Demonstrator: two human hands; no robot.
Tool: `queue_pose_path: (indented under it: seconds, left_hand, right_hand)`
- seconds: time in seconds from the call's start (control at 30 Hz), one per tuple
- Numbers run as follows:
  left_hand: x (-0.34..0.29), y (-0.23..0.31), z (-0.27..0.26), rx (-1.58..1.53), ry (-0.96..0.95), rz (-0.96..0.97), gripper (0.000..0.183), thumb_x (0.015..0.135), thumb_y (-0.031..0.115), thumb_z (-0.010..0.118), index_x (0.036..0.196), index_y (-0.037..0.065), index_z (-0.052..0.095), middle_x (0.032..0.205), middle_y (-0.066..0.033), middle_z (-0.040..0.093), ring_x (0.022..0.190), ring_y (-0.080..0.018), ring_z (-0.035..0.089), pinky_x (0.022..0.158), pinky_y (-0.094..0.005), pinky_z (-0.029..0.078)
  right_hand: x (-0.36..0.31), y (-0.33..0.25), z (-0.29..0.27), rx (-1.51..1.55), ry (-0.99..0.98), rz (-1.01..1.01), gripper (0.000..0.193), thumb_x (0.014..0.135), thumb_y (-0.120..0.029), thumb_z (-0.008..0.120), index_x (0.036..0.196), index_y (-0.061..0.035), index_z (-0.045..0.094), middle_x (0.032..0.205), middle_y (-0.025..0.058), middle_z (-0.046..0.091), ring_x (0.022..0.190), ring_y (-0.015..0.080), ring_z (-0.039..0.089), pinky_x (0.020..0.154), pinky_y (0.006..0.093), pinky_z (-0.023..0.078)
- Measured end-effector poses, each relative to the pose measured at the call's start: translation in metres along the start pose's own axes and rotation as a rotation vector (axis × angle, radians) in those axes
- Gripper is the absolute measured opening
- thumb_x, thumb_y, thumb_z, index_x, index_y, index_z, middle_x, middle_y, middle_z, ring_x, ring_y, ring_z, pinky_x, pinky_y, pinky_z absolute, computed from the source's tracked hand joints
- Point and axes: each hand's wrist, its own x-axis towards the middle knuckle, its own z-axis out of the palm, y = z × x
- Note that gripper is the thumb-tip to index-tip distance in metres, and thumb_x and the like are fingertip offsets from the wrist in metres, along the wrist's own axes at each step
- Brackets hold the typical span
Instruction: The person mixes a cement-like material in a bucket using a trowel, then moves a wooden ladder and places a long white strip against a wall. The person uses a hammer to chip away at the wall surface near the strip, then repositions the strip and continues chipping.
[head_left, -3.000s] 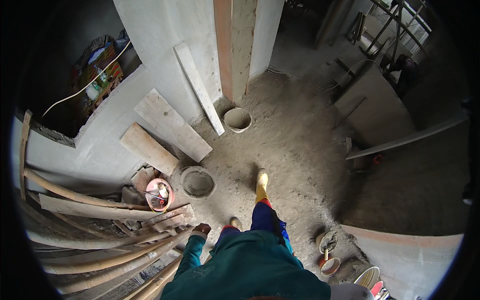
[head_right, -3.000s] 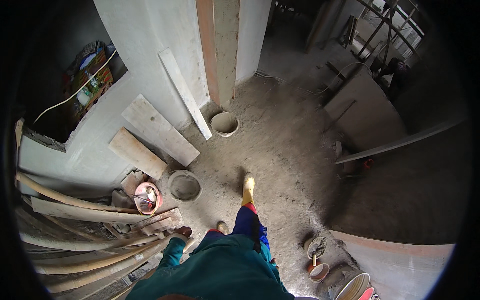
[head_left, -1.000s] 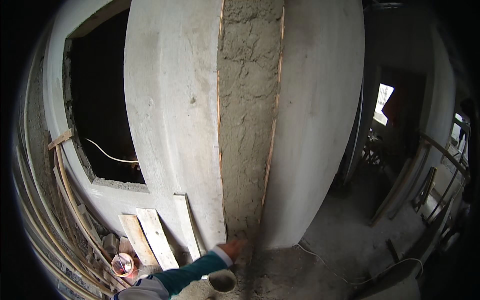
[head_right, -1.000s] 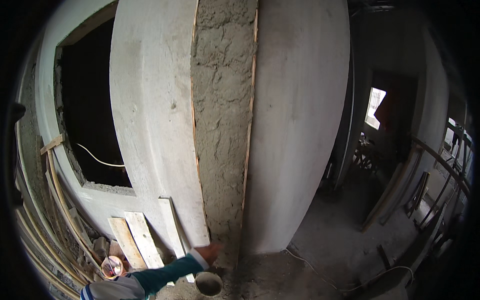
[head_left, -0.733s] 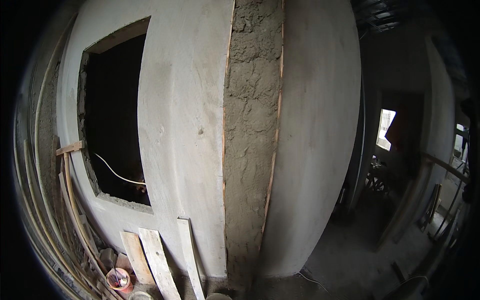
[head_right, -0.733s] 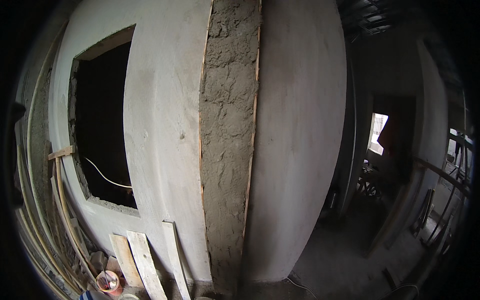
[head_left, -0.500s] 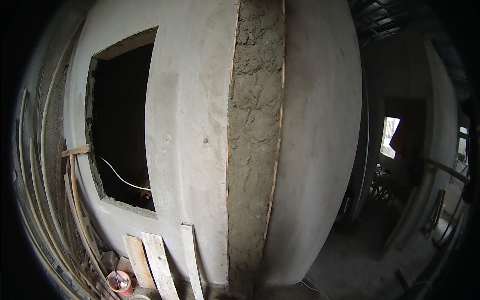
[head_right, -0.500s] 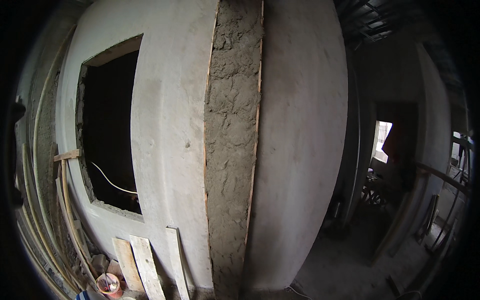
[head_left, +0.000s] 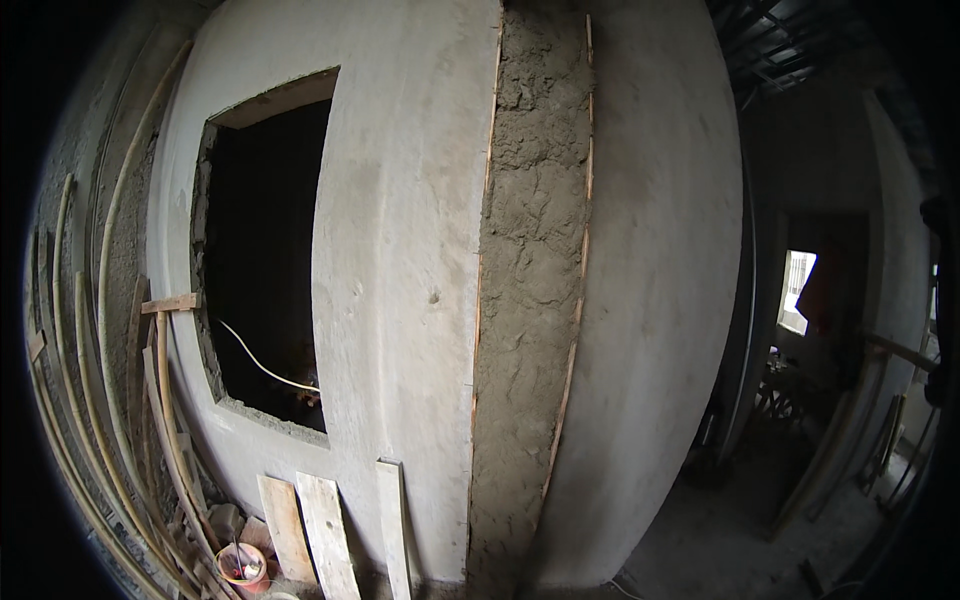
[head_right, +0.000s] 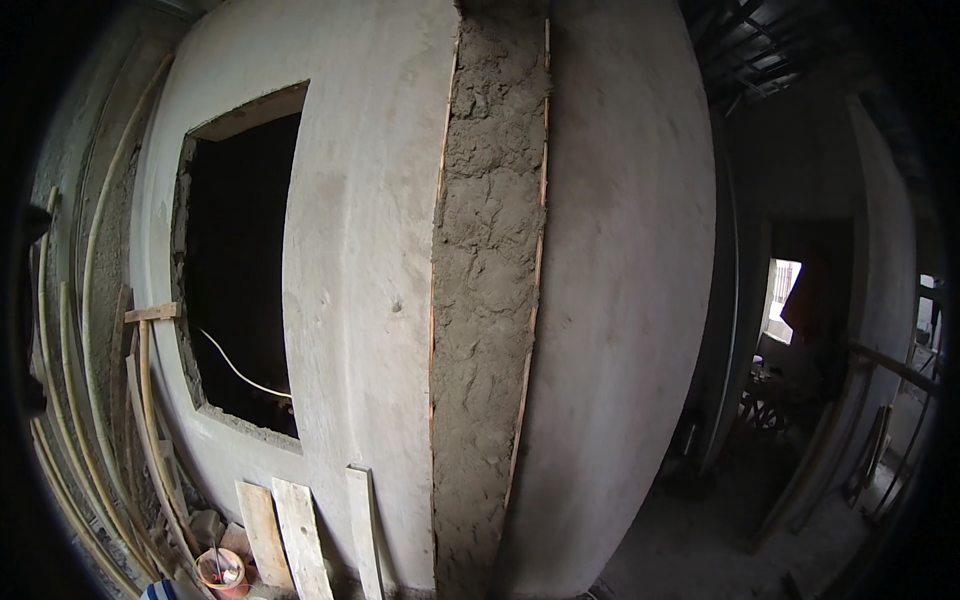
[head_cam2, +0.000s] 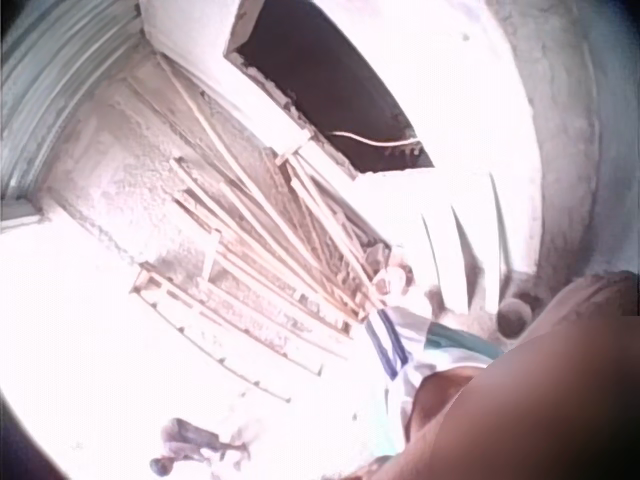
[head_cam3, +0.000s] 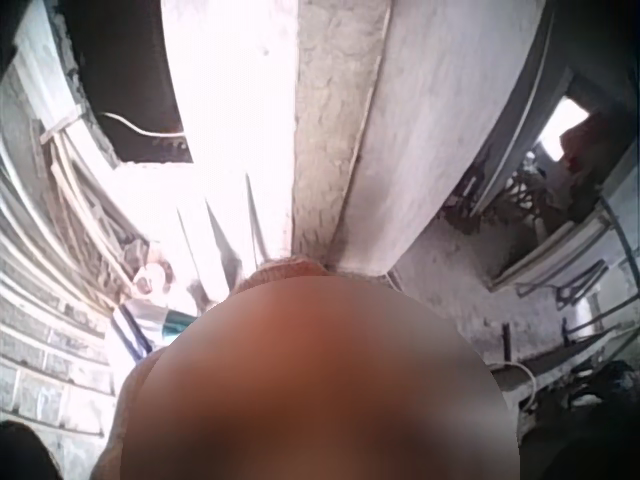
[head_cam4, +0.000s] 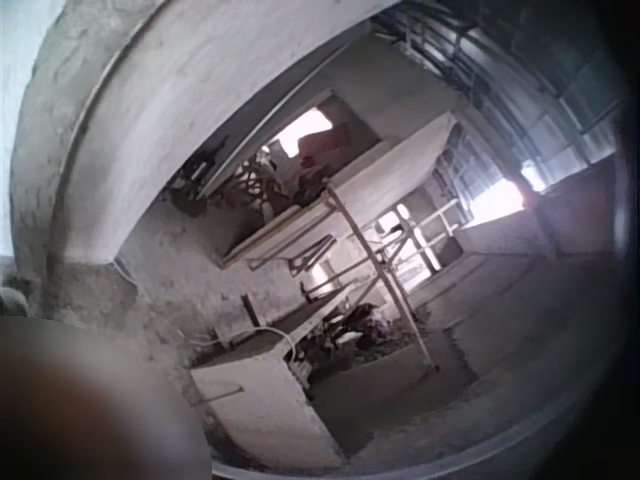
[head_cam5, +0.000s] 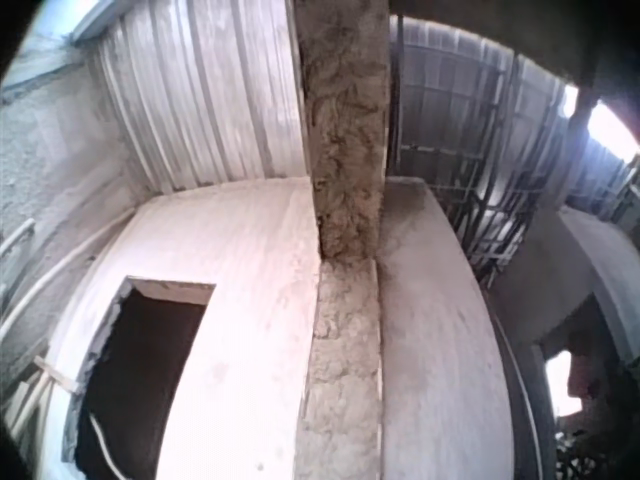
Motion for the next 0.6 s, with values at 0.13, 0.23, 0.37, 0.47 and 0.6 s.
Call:
queue_pose_path:
  seconds: [0.13,0.23,0.37,0.47,0.6]
  left_hand:
    - [0.007,-0.013,-0.016,-0.012,-0.013,0.04,0.039,0.1,0.037,0.057,0.134,0.019,0.065,0.13,-0.0167,0.068,0.124,-0.032,0.064,0.104,-0.0455,0.05]
    - [0.016,-0.024,-0.033,-0.023,-0.036,0.099,0.04,0.1,0.037,0.058,0.134,0.02,0.065,0.13,-0.0164,0.068,0.125,-0.0319,0.064,0.105,-0.0452,0.05]
    - [0.023,-0.047,-0.059,-0.027,-0.079,0.203,0.04,0.099,0.038,0.058,0.135,0.02,0.065,0.13,-0.0159,0.068,0.125,-0.0317,0.064,0.105,-0.0449,0.05]
    - [0.026,-0.067,-0.077,-0.038,-0.117,0.293,0.041,0.099,0.038,0.059,0.135,0.02,0.065,0.13,-0.0155,0.068,0.125,-0.0316,0.064,0.105,-0.0447,0.05]
    - [0.032,-0.094,-0.093,-0.066,-0.173,0.401,0.041,0.098,0.039,0.06,0.135,0.021,0.065,0.131,-0.0151,0.068,0.125,-0.0314,0.064,0.106,-0.0444,0.05]
  right_hand:
    - [0.004,-0.014,0.008,-0.021,-0.001,0.004,0.03,0.098,-0.029,0.059,0.122,-0.0109,0.064,0.104,0.0162,0.073,0.085,0.0305,0.073,0.07,0.0446,0.059]
    - [0.008,-0.029,0.016,-0.039,0.016,0.016,0.03,0.098,-0.028,0.059,0.122,-0.0111,0.064,0.105,0.0159,0.073,0.085,0.0304,0.073,0.071,0.0446,0.059]
    - [0.002,-0.055,0.033,-0.065,0.055,0.05,0.03,0.098,-0.028,0.059,0.122,-0.0113,0.064,0.106,0.0156,0.073,0.086,0.0304,0.073,0.072,0.0446,0.059]
    - [-0.006,-0.077,0.048,-0.088,0.093,0.084,0.03,0.098,-0.028,0.058,0.122,-0.0115,0.064,0.107,0.0154,0.073,0.087,0.0303,0.073,0.073,0.0447,0.059]
    - [-0.022,-0.102,0.075,-0.118,0.117,0.136,0.03,0.098,-0.028,0.058,0.123,-0.0117,0.064,0.108,0.0151,0.074,0.088,0.0303,0.073,0.073,0.0447,0.06]
